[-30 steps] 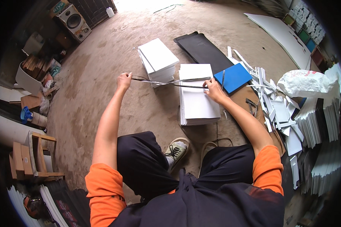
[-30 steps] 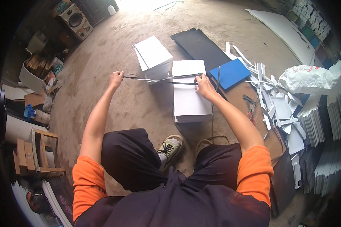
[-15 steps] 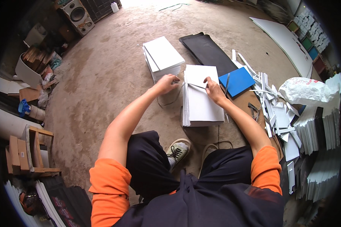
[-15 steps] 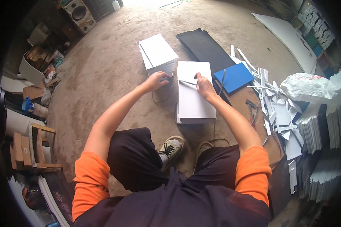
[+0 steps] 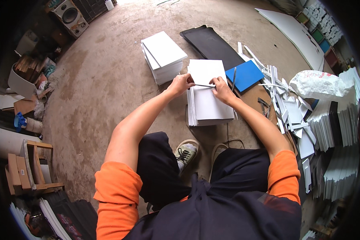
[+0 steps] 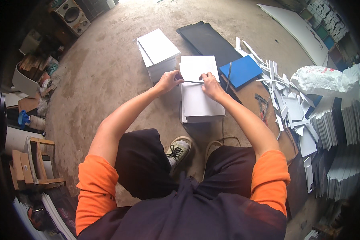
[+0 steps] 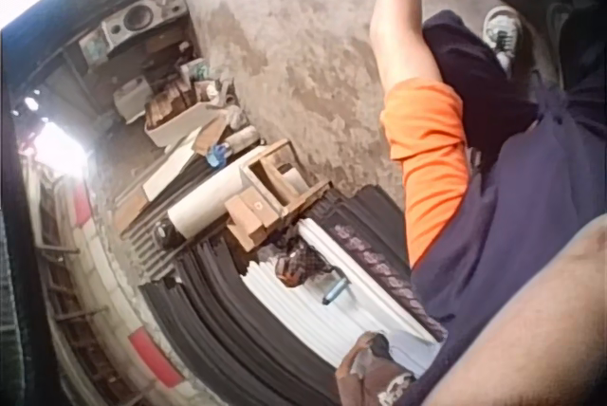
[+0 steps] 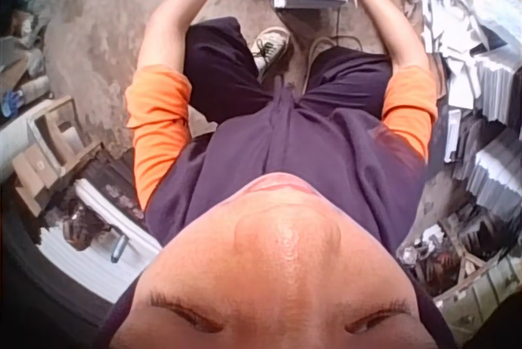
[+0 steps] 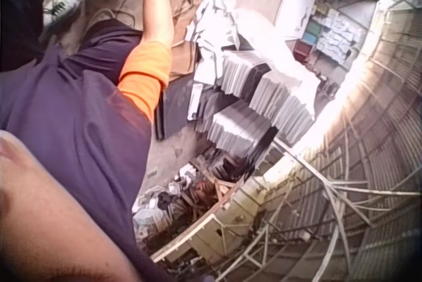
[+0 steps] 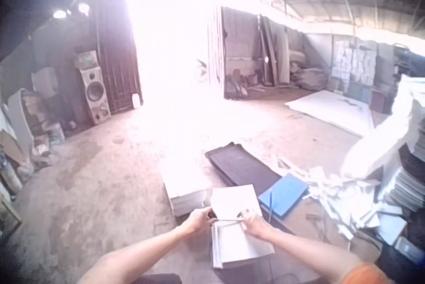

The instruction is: The person sits on the floor and bundles a stack of white paper sheets using a black strap. They wrap the strap around the stack, tie a knot, and then use scissors to trim the excess strap length.

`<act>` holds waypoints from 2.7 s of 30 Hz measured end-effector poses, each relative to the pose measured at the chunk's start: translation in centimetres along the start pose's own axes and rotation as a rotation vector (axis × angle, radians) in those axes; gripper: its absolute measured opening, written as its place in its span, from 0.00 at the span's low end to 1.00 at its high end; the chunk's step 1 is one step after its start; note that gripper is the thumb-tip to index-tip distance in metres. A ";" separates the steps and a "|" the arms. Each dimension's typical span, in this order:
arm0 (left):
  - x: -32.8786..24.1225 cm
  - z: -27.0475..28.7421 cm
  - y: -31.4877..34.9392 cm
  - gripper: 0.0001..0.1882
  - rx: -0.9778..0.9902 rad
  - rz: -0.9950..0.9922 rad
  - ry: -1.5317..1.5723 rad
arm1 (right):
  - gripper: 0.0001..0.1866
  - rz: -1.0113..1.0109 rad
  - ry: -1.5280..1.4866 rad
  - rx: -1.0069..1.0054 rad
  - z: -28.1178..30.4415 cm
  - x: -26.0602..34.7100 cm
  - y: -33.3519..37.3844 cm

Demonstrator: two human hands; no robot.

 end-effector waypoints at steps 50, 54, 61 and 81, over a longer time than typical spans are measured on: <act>-2.0 -2.1 -0.7 0.14 0.342 0.003 -0.549 | 0.12 -0.084 0.262 0.378 -17.0 2.6 17.5; -3.2 -1.4 -0.5 0.16 0.275 -0.109 -0.494 | 0.09 0.008 0.377 0.575 -11.8 6.5 14.2; -2.7 1.2 -0.1 0.13 0.202 -0.103 -0.388 | 0.10 0.022 0.257 0.224 0.9 8.6 5.6; -0.2 2.6 0.9 0.10 0.235 -0.108 -0.147 | 0.05 0.355 0.478 0.461 0.9 13.4 3.7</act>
Point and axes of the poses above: each hand's wrist, its own y-axis away from the middle knuckle, its own z-axis out of the back of the hand, x = y × z, the point moved 8 cm from there along -y, towards the middle knuckle, and after that the axes turned 2 degrees about y, right-handed, at the moved point
